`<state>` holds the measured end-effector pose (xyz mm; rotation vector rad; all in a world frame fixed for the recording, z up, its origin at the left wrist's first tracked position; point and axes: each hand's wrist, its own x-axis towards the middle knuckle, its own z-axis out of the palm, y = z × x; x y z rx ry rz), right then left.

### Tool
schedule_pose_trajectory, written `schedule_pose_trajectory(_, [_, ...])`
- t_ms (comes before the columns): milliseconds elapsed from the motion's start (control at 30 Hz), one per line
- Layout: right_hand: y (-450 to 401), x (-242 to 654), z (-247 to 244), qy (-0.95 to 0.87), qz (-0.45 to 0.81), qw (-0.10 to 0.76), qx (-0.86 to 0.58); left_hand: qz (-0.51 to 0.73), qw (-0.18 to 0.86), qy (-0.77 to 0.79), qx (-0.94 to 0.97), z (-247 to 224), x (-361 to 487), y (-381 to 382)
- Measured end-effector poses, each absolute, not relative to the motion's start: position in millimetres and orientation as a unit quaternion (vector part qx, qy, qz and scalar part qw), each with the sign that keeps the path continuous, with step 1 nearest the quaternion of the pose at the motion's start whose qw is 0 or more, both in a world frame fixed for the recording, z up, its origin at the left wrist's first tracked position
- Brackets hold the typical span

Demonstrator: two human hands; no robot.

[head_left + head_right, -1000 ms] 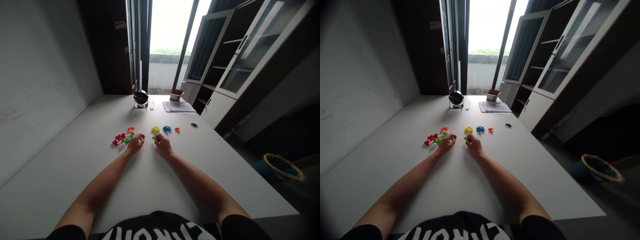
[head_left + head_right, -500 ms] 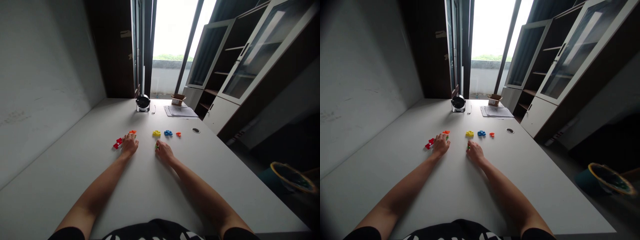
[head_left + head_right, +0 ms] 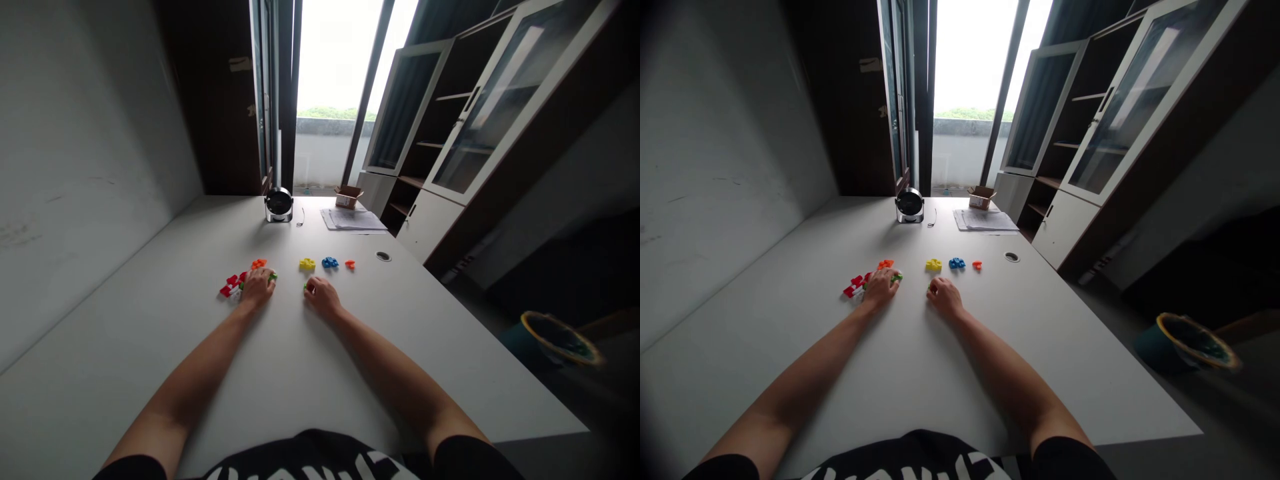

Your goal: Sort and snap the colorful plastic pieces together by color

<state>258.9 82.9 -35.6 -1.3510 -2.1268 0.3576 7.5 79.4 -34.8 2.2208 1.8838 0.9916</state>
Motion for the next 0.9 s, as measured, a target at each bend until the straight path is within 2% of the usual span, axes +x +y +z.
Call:
schedule_pose_trajectory(333, [89.0,259.6,-40.3,-0.792,0.147,0.31,-0.505,0.325,0.04,0.595,0.734,-39.0,10.3,79.5])
schedule_pose_trajectory(600, [81.2,257.4,-39.7,-0.766,0.136,0.367,-0.509,0.293,0.026,0.597,0.747,-39.5,18.2,68.8])
schedule_pose_trajectory(767, [62.0,258.1,-34.5,-0.802,0.098,0.351,-0.473,0.257,0.032,0.612,0.748,-35.3,21.1,64.3])
schedule_pose_trajectory(900, [48.1,269.8,-35.9,-0.804,0.145,0.326,-0.476,0.256,0.035,0.613,0.747,-32.0,22.9,63.9])
